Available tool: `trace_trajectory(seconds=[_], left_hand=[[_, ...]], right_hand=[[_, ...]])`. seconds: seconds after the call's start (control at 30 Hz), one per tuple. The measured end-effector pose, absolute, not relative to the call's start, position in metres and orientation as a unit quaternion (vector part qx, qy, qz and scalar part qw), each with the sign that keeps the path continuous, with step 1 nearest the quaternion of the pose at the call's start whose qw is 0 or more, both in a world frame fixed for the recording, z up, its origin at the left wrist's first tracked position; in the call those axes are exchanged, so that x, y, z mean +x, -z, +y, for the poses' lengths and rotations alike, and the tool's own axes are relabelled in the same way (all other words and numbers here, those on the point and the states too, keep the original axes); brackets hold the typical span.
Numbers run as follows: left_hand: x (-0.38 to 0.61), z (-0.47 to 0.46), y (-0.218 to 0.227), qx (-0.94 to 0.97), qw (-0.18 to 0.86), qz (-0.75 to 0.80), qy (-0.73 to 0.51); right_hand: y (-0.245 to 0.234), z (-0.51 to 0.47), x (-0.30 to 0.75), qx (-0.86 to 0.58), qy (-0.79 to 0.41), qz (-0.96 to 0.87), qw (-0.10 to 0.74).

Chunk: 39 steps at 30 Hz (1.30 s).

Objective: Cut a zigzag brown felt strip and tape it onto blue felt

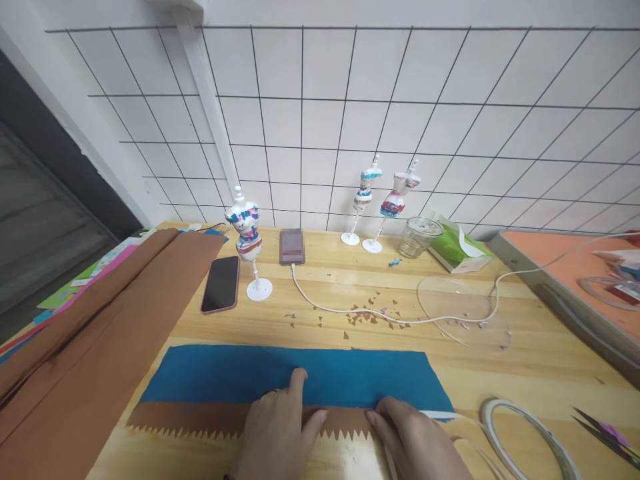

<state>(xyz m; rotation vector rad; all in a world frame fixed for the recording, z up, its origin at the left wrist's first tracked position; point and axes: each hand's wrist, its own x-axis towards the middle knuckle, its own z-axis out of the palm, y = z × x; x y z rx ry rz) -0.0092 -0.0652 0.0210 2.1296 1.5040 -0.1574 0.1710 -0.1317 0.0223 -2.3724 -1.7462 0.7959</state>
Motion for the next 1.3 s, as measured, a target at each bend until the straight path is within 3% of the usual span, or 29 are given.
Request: trace_trajectory(seconds=[0.8, 0.97, 1.07, 1.17, 1.3], left_hand=[[-0.005, -0.064, -0.026, 0.792, 0.236, 0.557, 0.082], [-0.005, -0.066, -0.026, 0.801, 0.214, 0.554, 0.077], [-0.002, -0.074, -0.022, 0.815, 0.148, 0.557, 0.061], [0.006, -0.087, -0.011, 0.871, 0.064, 0.486, -0.023], [0.023, -0.099, 0.006, 0.932, 0.101, 0.334, -0.100]], right_hand=[[-0.016, -0.129, 0.176, -0.782, -0.264, -0.561, 0.060], [-0.011, -0.130, 0.177, -0.779, -0.273, -0.563, 0.055], [-0.009, -0.131, 0.177, -0.778, -0.268, -0.564, 0.065], [-0.007, -0.132, 0.177, -0.775, -0.262, -0.569, 0.089], [-0.009, -0.134, 0.179, -0.742, -0.322, -0.567, 0.153]])
